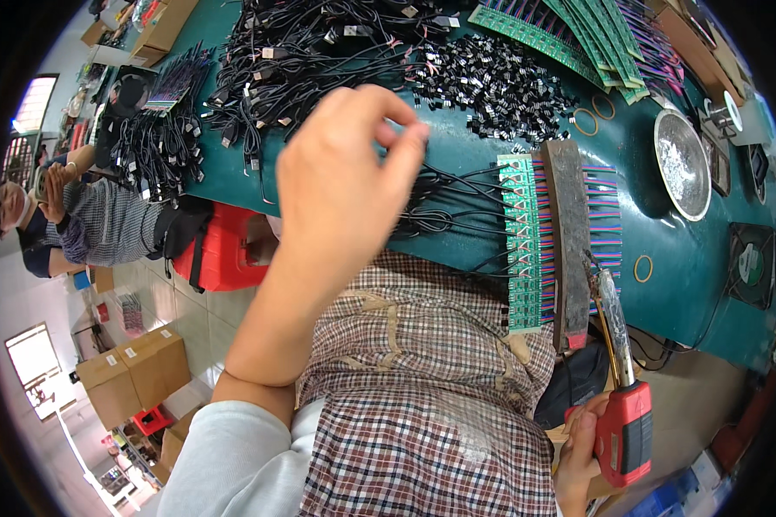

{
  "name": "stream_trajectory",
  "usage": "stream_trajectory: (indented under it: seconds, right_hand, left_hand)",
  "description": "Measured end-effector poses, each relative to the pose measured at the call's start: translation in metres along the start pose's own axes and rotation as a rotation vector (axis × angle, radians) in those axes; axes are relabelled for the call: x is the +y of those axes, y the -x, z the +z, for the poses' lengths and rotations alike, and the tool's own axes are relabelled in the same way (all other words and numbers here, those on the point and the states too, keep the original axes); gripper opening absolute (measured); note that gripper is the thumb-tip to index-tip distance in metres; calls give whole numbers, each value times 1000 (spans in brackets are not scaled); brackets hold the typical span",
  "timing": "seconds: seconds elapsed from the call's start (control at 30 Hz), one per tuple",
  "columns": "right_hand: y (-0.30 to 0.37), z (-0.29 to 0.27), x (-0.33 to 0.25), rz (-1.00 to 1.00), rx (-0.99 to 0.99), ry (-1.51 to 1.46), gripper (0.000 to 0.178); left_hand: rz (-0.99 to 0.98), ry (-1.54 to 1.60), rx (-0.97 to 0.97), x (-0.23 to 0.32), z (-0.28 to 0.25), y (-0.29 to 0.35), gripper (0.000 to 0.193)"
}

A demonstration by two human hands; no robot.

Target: The person solders USB cables to a circuit board strip using a soldering iron, sets the strip aside, and solders electronic components onto another circuit board strip.

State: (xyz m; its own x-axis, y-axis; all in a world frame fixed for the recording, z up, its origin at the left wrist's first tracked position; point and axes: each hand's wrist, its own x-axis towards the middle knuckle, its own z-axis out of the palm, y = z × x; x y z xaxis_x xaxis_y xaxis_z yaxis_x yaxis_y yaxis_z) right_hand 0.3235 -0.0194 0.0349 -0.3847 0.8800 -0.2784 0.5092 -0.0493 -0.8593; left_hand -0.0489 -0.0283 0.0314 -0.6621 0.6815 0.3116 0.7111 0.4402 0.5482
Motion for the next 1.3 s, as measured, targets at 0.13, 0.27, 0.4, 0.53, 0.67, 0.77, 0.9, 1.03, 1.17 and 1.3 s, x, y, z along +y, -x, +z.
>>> stream_trajectory:
  seconds: [0.13, 0.27, 0.4, 0.53, 0.67, 0.77, 0.9, 1.03, 1.17, 1.3]
  right_hand:
    - [2, 0, 11, -16, 68, -173, 9]
    - [1, 3, 8, -51, 74, -79, 12]
    - [0, -2, 12, -40, 37, -26, 13]
    - [1, -2, 19, -8, 37, -131, 11]
    - [0, 3, 21, -51, 22, -125, 9]
    - [3, 2, 16, -45, 1, -130, 9]
    - [5, 0, 17, -49, 54, -196, 10]
    - [5, 9, -2, -50, 2, -6, 14]
    - [-24, 16, -14, -178, 1, -44, 35]
    - [-53, 43, -40, -178, -131, -213, 69]
  left_hand:
    - [-144, -173, 12, -41, -5, -19, 19]
    - [-10, -311, -4, -66, 2, -15, 18]
    - [-122, -378, -157, -58, -17, -7, 17]
    - [-129, -300, -174, -54, -27, -8, 16]
    - [207, -62, -67, -58, 1, -16, 16]
    - [220, -75, -95, -60, 20, -22, 15]
    - [245, -47, -118, -60, 18, -23, 13]
    - [62, 218, -93, -21, -8, -13, 8]
    - [184, 389, -321, 31, -28, 21, 6]
    - [30, 654, -596, 53, -7, 59, 10]
